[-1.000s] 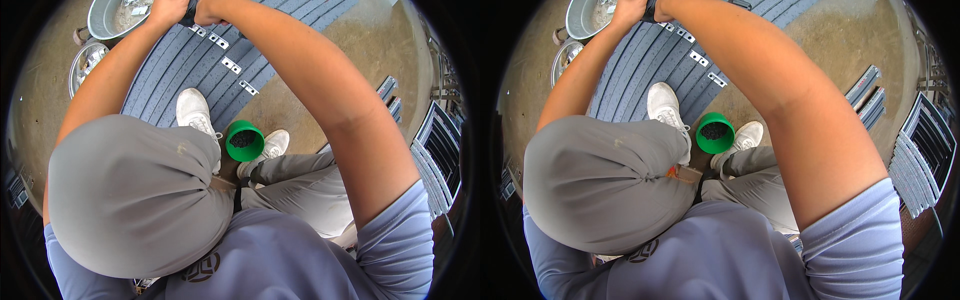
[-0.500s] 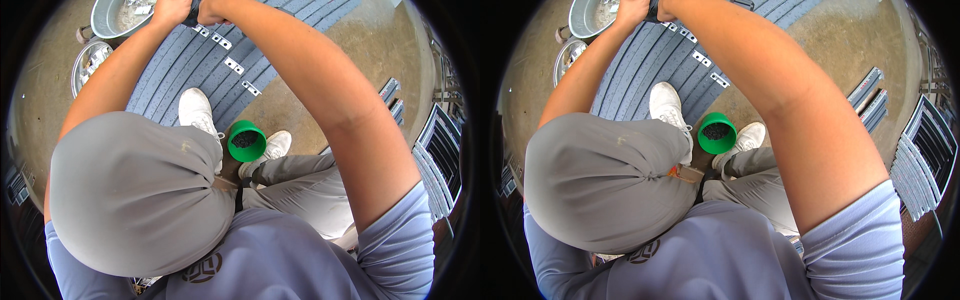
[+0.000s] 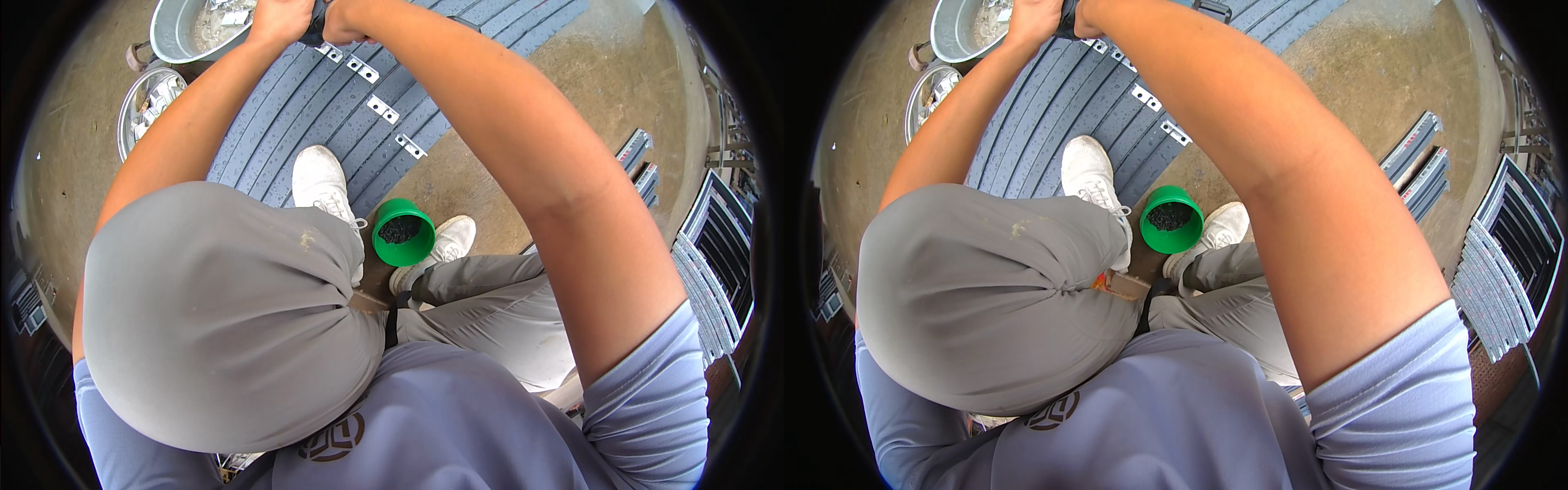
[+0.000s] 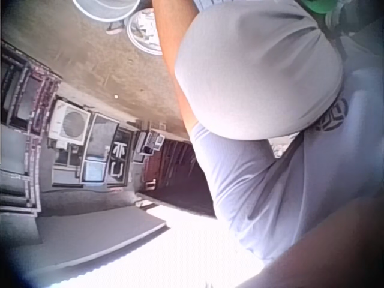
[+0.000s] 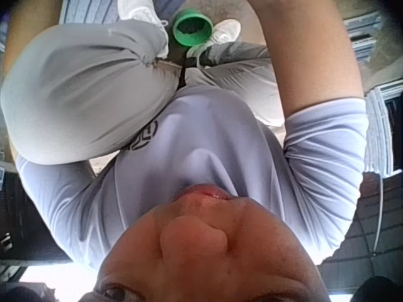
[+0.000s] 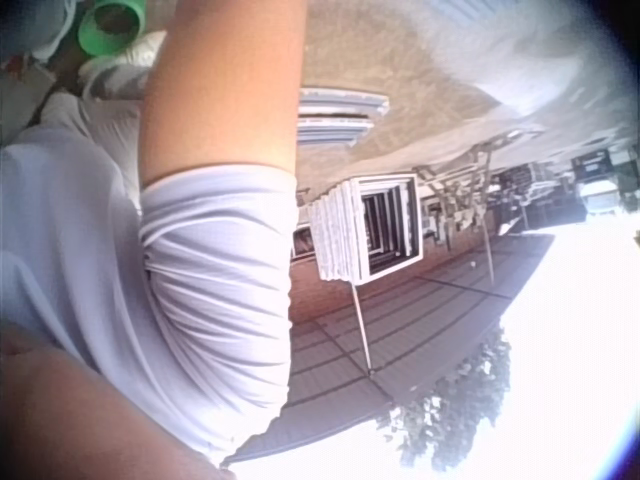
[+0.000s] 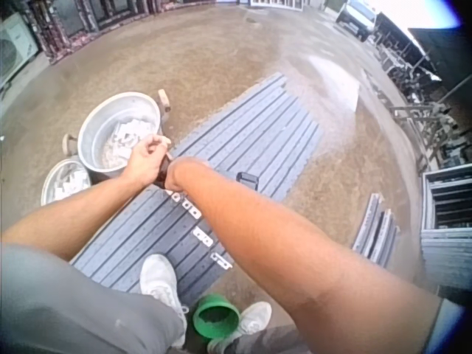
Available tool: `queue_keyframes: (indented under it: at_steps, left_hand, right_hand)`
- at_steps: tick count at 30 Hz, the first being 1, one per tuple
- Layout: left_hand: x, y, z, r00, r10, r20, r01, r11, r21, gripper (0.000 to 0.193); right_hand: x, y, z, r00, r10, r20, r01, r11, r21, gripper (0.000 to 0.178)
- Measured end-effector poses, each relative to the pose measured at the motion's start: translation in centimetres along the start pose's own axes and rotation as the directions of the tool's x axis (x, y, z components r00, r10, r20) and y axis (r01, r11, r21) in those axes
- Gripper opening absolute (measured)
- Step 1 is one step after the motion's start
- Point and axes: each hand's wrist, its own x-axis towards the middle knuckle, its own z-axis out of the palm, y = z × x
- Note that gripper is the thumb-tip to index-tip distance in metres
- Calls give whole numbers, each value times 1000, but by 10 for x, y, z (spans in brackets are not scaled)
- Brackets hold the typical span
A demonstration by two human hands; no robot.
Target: The person sits on the floor and uses a cordless drill to attach metal brackets to long metal bars. They repeatedly pick up brackets and screws, position them on the bars, and drive the screws in with the drill.
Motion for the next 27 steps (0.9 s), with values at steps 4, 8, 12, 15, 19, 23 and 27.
queue_keyframes:
  at_steps: [4, 8, 12, 15, 19, 23, 27]
  left_hand:
    - [-2, -1, 1, 1000, 11, 0, -11, 1000, -14, 12]
    - [-4, -2, -2, 1000, -15, 8, 15, 999, -30, 11]
    - [-5, -2, -2, 1000, 21, 6, -21, 1000, 1, 11]
    - [-5, -1, -2, 998, 62, 16, -62, 997, 48, 11]
    - [-8, 0, -1, 1000, 18, 2, -18, 999, 29, 11]
    - [-8, 0, -2, 1000, -18, -2, 18, 1000, 10, 11]
    - [-7, -4, -5, 1000, -28, 11, 27, 1000, 15, 12]
  right_hand:
    - [-2, -1, 3, 1000, 19, -23, -19, 1000, 4, 42]
    - [-7, -4, 6, 997, 36, -74, -33, 999, 34, 40]
    - [-10, -3, 5, 997, 38, -61, -36, 999, 30, 38]
    - [-10, -2, 8, 995, 26, -97, -23, 999, 33, 37]
    - [-13, -2, 10, 994, 22, -106, -16, 998, 57, 37]
    - [-17, -4, 7, 996, 35, -86, -30, 998, 59, 38]
    - [-18, -6, 5, 997, 47, -63, -43, 997, 65, 38]
